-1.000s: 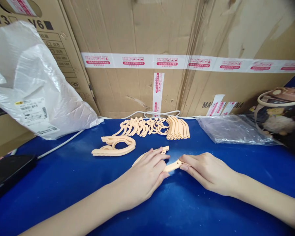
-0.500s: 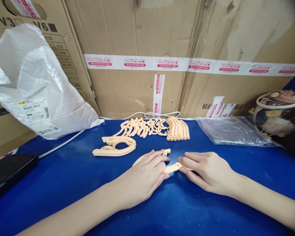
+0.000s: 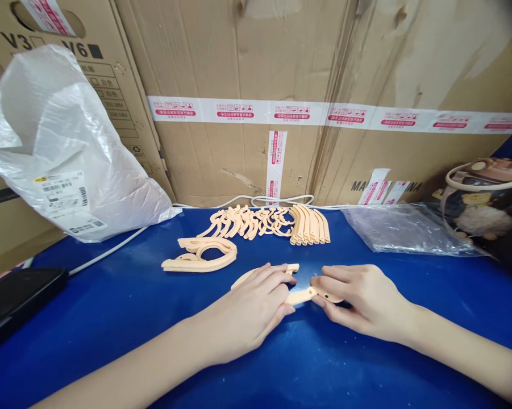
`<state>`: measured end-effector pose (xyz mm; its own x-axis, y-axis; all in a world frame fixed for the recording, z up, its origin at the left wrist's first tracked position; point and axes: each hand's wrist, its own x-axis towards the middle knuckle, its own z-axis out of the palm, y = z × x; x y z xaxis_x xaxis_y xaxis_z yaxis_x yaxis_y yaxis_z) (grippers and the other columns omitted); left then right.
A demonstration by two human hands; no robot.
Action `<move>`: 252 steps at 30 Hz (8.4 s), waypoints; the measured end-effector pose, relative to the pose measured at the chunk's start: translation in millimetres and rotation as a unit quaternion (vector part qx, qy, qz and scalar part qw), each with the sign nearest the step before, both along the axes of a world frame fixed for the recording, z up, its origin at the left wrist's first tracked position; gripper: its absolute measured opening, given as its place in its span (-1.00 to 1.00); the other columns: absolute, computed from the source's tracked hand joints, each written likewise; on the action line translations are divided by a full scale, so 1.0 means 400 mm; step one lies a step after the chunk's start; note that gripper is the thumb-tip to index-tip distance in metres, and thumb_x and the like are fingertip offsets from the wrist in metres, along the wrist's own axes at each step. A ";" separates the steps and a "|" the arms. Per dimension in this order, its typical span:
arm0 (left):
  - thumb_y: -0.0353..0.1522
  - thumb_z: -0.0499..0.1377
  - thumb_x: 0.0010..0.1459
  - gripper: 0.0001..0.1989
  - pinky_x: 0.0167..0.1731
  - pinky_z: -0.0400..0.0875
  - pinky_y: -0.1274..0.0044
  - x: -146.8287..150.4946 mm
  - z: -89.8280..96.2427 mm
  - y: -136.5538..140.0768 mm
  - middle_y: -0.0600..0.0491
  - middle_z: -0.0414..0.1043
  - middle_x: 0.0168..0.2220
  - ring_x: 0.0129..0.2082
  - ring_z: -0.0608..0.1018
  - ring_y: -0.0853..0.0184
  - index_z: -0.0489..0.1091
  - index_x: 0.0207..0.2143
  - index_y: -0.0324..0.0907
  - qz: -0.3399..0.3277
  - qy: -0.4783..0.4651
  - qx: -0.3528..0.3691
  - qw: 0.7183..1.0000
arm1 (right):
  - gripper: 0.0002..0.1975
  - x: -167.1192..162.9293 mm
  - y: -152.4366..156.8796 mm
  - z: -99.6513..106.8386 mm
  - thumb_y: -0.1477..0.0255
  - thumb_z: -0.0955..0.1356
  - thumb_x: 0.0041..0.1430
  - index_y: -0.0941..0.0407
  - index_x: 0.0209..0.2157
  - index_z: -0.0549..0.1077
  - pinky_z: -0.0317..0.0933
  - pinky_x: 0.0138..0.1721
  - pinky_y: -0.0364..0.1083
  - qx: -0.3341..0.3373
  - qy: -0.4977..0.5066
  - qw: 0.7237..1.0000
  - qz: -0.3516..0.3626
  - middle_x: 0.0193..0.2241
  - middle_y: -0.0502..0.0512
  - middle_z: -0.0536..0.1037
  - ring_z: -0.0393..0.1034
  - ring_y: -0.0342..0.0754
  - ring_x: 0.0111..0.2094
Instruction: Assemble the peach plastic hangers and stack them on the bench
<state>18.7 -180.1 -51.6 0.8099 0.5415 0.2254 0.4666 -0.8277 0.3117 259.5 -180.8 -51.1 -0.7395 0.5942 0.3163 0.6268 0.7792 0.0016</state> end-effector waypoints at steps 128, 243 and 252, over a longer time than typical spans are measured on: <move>-0.15 0.22 0.09 -0.42 0.01 0.33 0.42 -0.207 0.140 0.116 0.01 0.29 0.12 0.06 0.41 0.16 0.20 0.15 -0.06 0.163 0.032 -0.005 0.986 | -0.58 -0.001 0.015 0.021 0.18 0.28 0.24 0.01 0.09 0.35 0.09 0.13 0.16 -0.211 0.088 0.973 -0.009 0.16 0.16 0.30 0.16 0.12 0.16; -0.14 0.03 0.28 -0.45 0.18 0.18 0.22 -0.093 0.003 0.027 0.05 0.09 0.28 0.23 0.24 0.11 0.02 0.28 0.03 0.049 0.051 -0.023 0.997 | -0.59 0.142 0.286 0.040 0.14 0.14 0.28 0.10 -0.24 0.48 0.21 -0.33 -0.06 -0.069 -0.044 0.946 -0.314 -0.30 0.15 0.57 0.46 0.09 -0.26; -0.15 0.02 0.29 -0.47 0.18 0.19 0.22 -0.089 0.017 0.021 0.01 0.11 0.27 0.22 0.25 0.11 0.06 0.26 -0.01 0.044 0.052 -0.023 0.997 | -0.71 0.122 0.325 0.036 0.29 0.33 0.04 0.17 -0.23 0.34 0.09 -0.50 -0.09 -0.075 -0.036 0.903 -0.422 -0.44 0.22 0.55 0.46 0.13 -0.40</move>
<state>-17.0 -171.5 -44.8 0.7764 0.6195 0.1158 0.5689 -0.7680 0.2942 308.3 -50.7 -36.7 -0.0186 0.9878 0.1545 0.9998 0.0187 0.0006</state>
